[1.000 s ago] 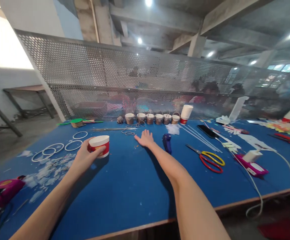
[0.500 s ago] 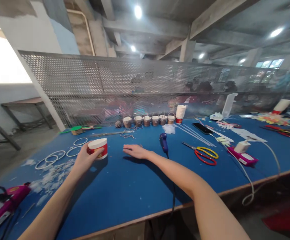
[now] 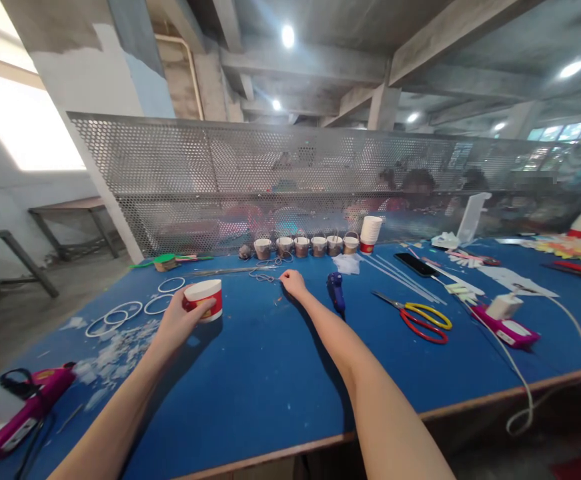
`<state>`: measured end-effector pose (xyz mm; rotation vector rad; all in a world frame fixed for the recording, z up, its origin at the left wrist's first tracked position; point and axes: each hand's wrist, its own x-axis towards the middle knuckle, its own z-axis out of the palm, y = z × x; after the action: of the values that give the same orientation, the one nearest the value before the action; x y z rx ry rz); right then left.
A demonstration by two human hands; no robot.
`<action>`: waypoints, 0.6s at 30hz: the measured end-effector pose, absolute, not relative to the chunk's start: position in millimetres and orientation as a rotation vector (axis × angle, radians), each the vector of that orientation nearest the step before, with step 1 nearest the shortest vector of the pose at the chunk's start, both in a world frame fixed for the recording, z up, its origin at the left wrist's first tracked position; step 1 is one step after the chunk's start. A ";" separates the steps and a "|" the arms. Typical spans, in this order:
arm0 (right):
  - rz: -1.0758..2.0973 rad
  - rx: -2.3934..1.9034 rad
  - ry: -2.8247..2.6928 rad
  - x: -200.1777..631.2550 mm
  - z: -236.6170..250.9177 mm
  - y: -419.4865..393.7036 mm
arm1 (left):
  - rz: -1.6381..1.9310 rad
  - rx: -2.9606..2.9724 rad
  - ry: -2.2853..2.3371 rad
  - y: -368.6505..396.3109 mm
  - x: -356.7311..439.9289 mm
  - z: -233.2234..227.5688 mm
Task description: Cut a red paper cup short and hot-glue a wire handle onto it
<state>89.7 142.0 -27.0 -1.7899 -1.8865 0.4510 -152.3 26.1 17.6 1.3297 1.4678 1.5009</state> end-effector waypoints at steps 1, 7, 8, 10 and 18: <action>0.451 -1.784 -1.879 88.6 -27.3 138.7 | 1.504 1.330 1.465 25.7 -151.8 17.7; 0.513 -1.628 -1.987 66.8 -32.3 103.4 | 1.505 1.343 1.442 25.1 -149.8 17.9; 0.525 -1.609 -2.003 65.9 -31.3 99.3 | 1.509 1.355 1.443 25.0 -149.7 18.1; 0.519 -1.618 -1.998 68.7 -25.7 97.0 | 1.508 1.378 1.429 24.6 -149.9 18.3; 0.318 -1.909 -1.878 48.8 -5.3 130.2 | 1.506 1.381 1.406 24.7 -151.9 17.2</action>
<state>48.8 130.2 -5.3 -1.9086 -1.8781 0.3181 -151.9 24.7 17.2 1.3811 1.4057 1.5056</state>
